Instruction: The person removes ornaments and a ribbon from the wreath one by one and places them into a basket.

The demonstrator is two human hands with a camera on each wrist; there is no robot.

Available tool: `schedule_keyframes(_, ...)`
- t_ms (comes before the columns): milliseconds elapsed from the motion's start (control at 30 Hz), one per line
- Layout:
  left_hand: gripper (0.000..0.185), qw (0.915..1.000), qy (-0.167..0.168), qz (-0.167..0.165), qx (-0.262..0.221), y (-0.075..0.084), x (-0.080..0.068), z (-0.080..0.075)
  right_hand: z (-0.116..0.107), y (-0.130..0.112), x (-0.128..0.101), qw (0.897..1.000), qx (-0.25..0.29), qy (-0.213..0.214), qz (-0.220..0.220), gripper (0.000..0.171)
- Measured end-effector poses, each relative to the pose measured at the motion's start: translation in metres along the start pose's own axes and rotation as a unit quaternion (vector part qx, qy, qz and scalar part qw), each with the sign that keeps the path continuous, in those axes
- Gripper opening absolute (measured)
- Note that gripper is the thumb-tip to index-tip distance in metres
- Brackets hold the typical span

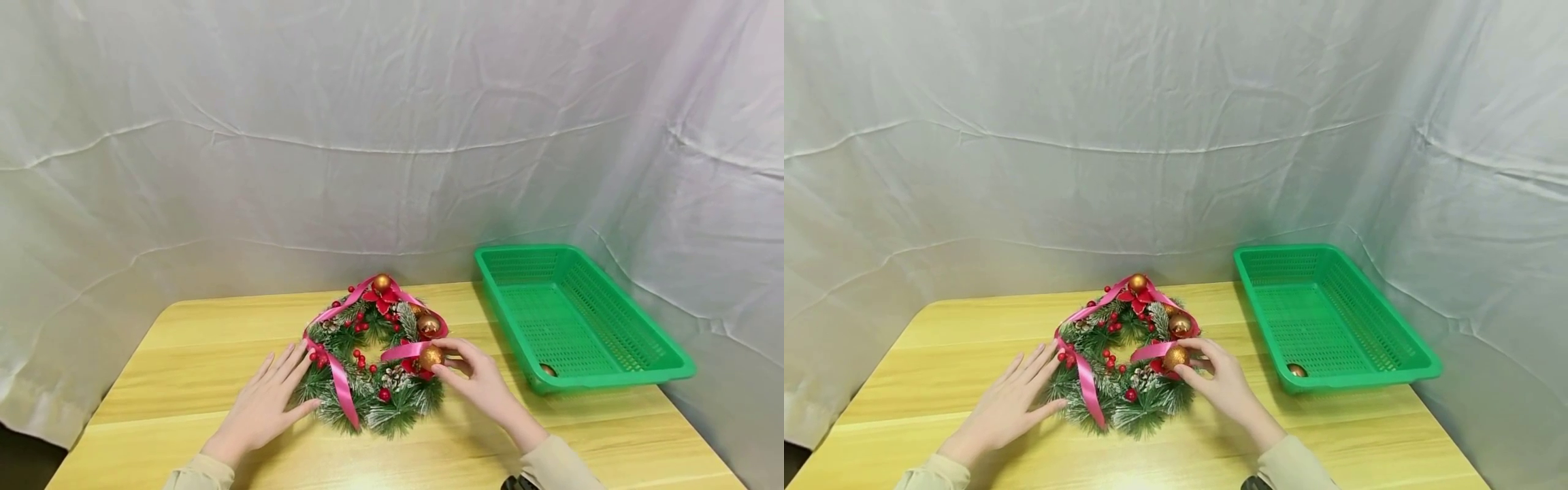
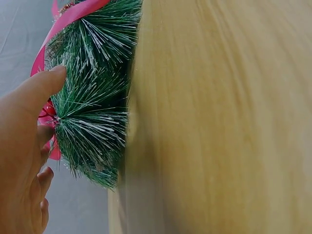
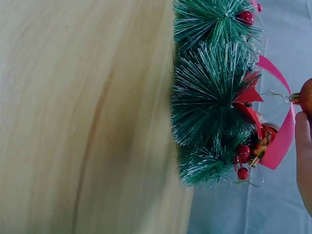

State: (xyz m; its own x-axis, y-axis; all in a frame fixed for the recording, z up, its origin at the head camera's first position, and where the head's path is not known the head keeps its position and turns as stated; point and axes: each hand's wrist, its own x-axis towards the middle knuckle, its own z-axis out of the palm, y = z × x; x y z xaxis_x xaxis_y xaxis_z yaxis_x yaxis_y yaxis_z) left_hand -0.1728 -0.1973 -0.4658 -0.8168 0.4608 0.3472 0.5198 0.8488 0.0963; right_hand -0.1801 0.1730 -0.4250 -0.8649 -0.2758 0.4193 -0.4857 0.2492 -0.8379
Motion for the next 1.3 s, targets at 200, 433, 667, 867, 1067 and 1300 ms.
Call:
schedule_keyframes(200,0.082,0.9999,-0.011,-0.005,-0.003,-0.001,-0.001,0.001,-0.005,-0.002,-0.003,1.0,0.009,-0.004,0.018,0.038)
schedule_keyframes(433,0.082,0.9998,-0.018,-0.009,-0.003,-0.001,-0.002,0.002,-0.01,-0.005,-0.004,1.0,0.002,-0.011,0.017,0.036)
schedule_keyframes(667,0.082,0.9997,-0.02,-0.011,-0.005,-0.001,-0.001,0.001,-0.022,-0.011,-0.005,1.0,0.022,0.009,-0.009,0.036)
schedule_keyframes(867,0.082,0.9998,-0.016,-0.012,-0.005,-0.002,-0.001,0.002,-0.042,-0.016,-0.007,0.999,0.027,0.022,-0.018,0.037)
schedule_keyframes(1067,0.081,1.0,-0.005,-0.007,-0.002,-0.001,-0.001,0.002,-0.071,-0.019,-0.009,0.998,0.014,0.052,0.011,0.039)
schedule_keyframes(1300,0.081,0.9999,-0.012,-0.009,-0.004,-0.001,-0.001,0.0,-0.108,-0.016,-0.017,0.997,-0.011,0.071,0.037,0.038)
